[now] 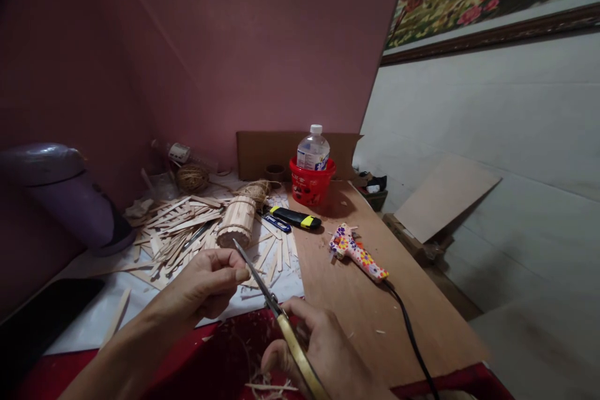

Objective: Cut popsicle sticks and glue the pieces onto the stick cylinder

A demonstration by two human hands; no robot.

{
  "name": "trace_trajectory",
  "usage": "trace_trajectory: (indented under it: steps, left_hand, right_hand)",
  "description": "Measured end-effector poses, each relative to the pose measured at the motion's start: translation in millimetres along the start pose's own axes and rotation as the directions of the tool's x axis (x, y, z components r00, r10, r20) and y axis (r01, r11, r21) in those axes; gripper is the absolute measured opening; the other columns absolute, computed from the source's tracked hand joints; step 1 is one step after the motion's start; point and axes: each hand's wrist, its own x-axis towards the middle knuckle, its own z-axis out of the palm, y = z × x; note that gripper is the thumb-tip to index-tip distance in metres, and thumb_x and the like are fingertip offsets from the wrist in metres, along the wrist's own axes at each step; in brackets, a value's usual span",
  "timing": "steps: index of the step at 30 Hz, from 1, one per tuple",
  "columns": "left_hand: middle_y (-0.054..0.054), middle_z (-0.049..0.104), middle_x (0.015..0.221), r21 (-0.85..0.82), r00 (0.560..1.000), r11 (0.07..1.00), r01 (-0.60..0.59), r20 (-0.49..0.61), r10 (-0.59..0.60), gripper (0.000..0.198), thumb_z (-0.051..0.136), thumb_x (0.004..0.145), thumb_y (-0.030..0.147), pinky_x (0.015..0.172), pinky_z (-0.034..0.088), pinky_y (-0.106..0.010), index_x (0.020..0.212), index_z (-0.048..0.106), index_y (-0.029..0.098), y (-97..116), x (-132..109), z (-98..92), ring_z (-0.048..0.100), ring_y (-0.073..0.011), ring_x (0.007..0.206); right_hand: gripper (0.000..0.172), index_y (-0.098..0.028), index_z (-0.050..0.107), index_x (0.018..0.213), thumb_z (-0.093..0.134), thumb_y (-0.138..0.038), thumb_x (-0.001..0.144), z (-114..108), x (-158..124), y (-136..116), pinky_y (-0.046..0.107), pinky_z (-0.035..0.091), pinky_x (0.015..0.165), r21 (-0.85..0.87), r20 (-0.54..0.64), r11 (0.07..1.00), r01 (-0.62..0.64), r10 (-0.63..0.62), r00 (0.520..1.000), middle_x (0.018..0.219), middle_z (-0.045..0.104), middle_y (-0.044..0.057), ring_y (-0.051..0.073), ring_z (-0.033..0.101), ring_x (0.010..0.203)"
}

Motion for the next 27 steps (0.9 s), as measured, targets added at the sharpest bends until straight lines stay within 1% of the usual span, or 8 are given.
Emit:
trace_trajectory:
  steps: [3, 4, 7, 10, 14, 20, 24, 27]
  left_hand:
    - [0.010, 0.032, 0.034, 0.001, 1.000, 1.000, -0.015, 0.010, 0.015, 0.028, 0.071, 0.064, 0.034, 0.032, 0.010, -0.017, 0.058, 0.050, 0.017, 0, -1, -0.3, 0.017, -0.0016, 0.030]
    - [0.010, 0.032, 0.035, 0.000, 1.000, 1.000, -0.015, 0.010, 0.015, 0.028, 0.072, 0.065, 0.035, 0.032, 0.010, -0.017, 0.059, 0.050, 0.017, 1, -2, -0.2, 0.017, -0.0015, 0.030]
    - [0.011, 0.032, 0.036, -0.009, 1.000, 1.000, -0.004, 0.007, 0.004, 0.030, 0.073, 0.064, 0.036, 0.033, 0.010, -0.017, 0.059, 0.050, 0.017, 3, -5, 0.5, 0.016, -0.0011, 0.031]
    - [0.011, 0.032, 0.034, -0.016, 1.000, 1.000, 0.007, 0.012, -0.007, 0.031, 0.074, 0.061, 0.036, 0.032, 0.009, -0.017, 0.058, 0.050, 0.017, 6, -7, 1.3, 0.016, -0.0009, 0.031]
    - [0.011, 0.032, 0.033, -0.008, 0.999, 0.999, 0.031, 0.021, -0.031, 0.030, 0.075, 0.059, 0.033, 0.032, 0.009, -0.018, 0.056, 0.050, 0.017, 7, -7, 0.9, 0.016, -0.0011, 0.029]
    - [0.011, 0.031, 0.032, -0.008, 0.995, 0.996, 0.086, 0.048, -0.086, 0.028, 0.073, 0.060, 0.030, 0.031, 0.007, -0.018, 0.054, 0.049, 0.018, 6, -6, -2.3, 0.017, -0.0016, 0.028]
    - [0.012, 0.028, 0.034, -0.040, 0.990, 0.991, 0.129, 0.058, -0.126, 0.027, 0.072, 0.060, 0.026, 0.031, 0.008, -0.018, 0.053, 0.047, 0.018, 5, -5, -4.5, 0.015, -0.0010, 0.029]
    - [0.012, 0.025, 0.035, -0.055, 0.982, 0.982, 0.179, 0.077, -0.174, 0.027, 0.071, 0.060, 0.024, 0.031, 0.008, -0.017, 0.052, 0.046, 0.018, 4, -4, -6.7, 0.012, -0.0007, 0.030]
  right_hand:
    - [0.060, -0.017, 0.051, 0.082, 0.059, -0.073, 0.064, 3, 0, 1, 0.019, 0.031, 0.046, 0.025, -0.161, 0.997, 0.070, -0.065, 0.985, 0.060, 0.044, -0.004, 0.009, 0.040, 0.052]
    - [0.062, -0.017, 0.052, 0.083, 0.057, -0.076, 0.063, 3, -2, 0, 0.018, 0.030, 0.043, 0.028, -0.161, 0.998, 0.056, -0.051, 0.986, 0.058, 0.042, -0.004, 0.008, 0.038, 0.049]
    - [0.072, -0.016, 0.053, 0.089, 0.051, -0.082, 0.060, 1, -9, -5, 0.015, 0.021, 0.036, 0.063, -0.083, 0.998, -0.021, 0.026, 0.996, 0.053, 0.036, -0.008, 0.004, 0.026, 0.041]
    - [0.082, -0.016, 0.053, 0.094, 0.048, -0.087, 0.053, 0, -16, -12, 0.014, 0.017, 0.034, 0.099, -0.056, 0.991, -0.091, 0.097, 0.994, 0.053, 0.036, -0.008, 0.003, 0.025, 0.041]
    - [0.085, -0.016, 0.055, 0.096, 0.050, -0.087, 0.050, 1, -18, -17, 0.012, 0.020, 0.034, 0.064, -0.052, 0.985, -0.160, 0.163, 0.985, 0.055, 0.039, -0.007, 0.004, 0.029, 0.043]
    - [0.079, -0.014, 0.059, 0.100, 0.053, -0.081, 0.059, -2, -21, -19, 0.013, 0.023, 0.036, 0.055, 0.025, 0.994, -0.097, 0.096, 0.995, 0.053, 0.039, -0.006, 0.004, 0.030, 0.042]
    - [0.076, -0.014, 0.063, 0.103, 0.055, -0.077, 0.063, -1, -25, -26, 0.020, 0.041, 0.053, -0.014, -0.075, 0.999, -0.053, 0.051, 0.996, 0.063, 0.048, 0.000, 0.010, 0.043, 0.055]
    - [0.078, -0.014, 0.064, 0.105, 0.053, -0.078, 0.063, -2, -25, -25, 0.025, 0.045, 0.061, -0.045, -0.070, 0.998, -0.043, 0.040, 0.997, 0.067, 0.051, 0.002, 0.013, 0.048, 0.061]
